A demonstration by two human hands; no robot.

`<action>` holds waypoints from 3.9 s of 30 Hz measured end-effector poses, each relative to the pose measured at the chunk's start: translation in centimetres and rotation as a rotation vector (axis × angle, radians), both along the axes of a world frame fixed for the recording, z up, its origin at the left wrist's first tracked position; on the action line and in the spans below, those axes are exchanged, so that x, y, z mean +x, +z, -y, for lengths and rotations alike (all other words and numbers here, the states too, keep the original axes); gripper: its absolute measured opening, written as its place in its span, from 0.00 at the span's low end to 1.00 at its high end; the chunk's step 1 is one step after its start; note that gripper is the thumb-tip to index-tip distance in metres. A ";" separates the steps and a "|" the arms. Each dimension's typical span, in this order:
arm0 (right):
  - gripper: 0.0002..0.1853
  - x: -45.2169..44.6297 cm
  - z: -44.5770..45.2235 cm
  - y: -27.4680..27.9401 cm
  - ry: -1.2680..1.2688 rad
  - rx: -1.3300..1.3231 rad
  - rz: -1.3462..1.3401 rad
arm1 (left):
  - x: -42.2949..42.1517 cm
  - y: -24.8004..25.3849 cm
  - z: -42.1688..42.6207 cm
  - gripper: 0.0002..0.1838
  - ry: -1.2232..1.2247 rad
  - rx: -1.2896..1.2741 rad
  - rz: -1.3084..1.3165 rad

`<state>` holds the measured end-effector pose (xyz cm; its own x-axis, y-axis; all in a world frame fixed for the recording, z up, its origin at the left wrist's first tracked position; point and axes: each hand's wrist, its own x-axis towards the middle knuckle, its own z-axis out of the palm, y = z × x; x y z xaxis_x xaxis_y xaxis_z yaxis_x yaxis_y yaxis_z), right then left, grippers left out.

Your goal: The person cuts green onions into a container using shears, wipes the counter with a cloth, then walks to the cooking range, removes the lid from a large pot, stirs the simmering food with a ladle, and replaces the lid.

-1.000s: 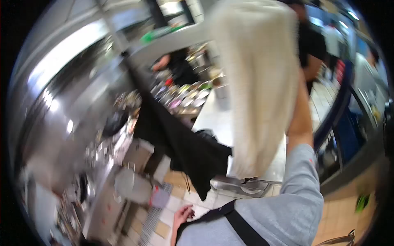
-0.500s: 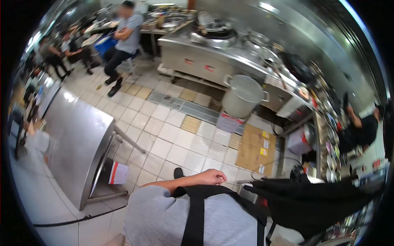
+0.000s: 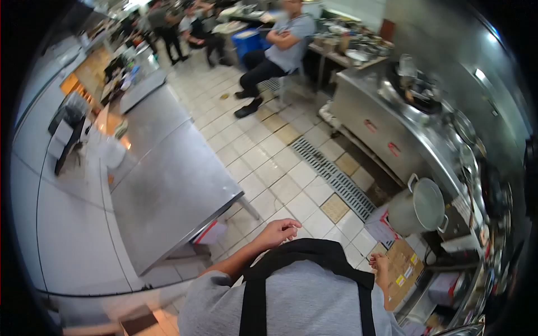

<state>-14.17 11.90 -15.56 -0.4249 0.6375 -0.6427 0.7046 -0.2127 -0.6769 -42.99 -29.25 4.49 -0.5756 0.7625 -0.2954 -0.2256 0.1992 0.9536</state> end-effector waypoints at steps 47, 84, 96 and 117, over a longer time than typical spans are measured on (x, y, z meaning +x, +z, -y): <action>0.12 -124.8 19.9 -8.7 1.416 0.199 0.329 | -91.2 -4.1 41.3 0.27 1.782 0.075 0.064; 0.22 -185.1 34.2 8.3 0.142 -0.496 -0.472 | -141.4 -1.9 52.9 0.11 1.071 -0.210 0.069; 0.20 -191.3 39.4 4.0 -0.663 -0.499 -0.816 | -156.2 -3.6 55.1 0.13 0.812 -0.294 0.044; 0.14 -202.5 57.7 5.8 -0.702 -0.756 -0.690 | -179.9 -9.2 47.2 0.30 0.465 0.095 0.552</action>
<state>-216.65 -45.79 -9.75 -0.5368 0.4303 -0.7258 -0.1741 -0.8982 -0.4037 -222.91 -76.47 -4.74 -0.6326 0.5117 -0.5813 -0.7200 -0.1121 0.6849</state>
